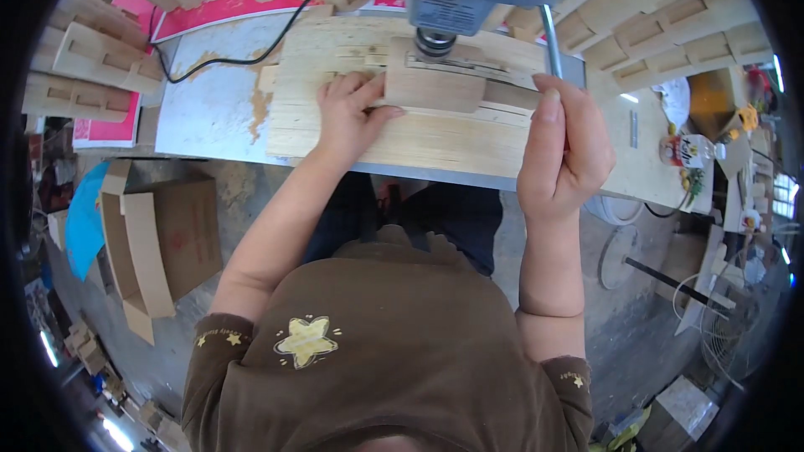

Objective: The person is using a drill press to drill holes into cylindrical wood pieces using a wooden guide jig.

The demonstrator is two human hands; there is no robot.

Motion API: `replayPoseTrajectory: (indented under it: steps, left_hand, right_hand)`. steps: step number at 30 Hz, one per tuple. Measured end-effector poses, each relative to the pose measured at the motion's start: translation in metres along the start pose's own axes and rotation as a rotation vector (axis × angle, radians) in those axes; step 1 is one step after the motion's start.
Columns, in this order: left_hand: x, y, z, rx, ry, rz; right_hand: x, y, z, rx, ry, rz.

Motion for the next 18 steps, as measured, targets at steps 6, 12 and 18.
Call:
replayPoseTrajectory:
  steps: [6, 12, 18]
  left_hand:
    - [0.001, 0.001, 0.006, -0.01, -0.04, 0.018]
    - [-0.001, 0.003, 0.005, -0.004, -0.016, 0.012]
    - [-0.004, -0.001, 0.002, -0.014, -0.033, 0.036]
  right_hand:
    - [0.02, -0.027, 0.038, -0.252, -0.041, 0.003]
    - [0.024, -0.026, 0.038, -0.253, -0.128, -0.035]
    - [-0.014, 0.031, -0.011, -0.204, -0.036, 0.086]
Point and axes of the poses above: each hand's wrist, its own y-axis towards the middle knuckle, its own x-axis out of the palm, z = x × y, the point moved 8 cm from there along y, towards the middle knuckle, and after that the axes turned 10 degrees about y, right-handed, at the moved point
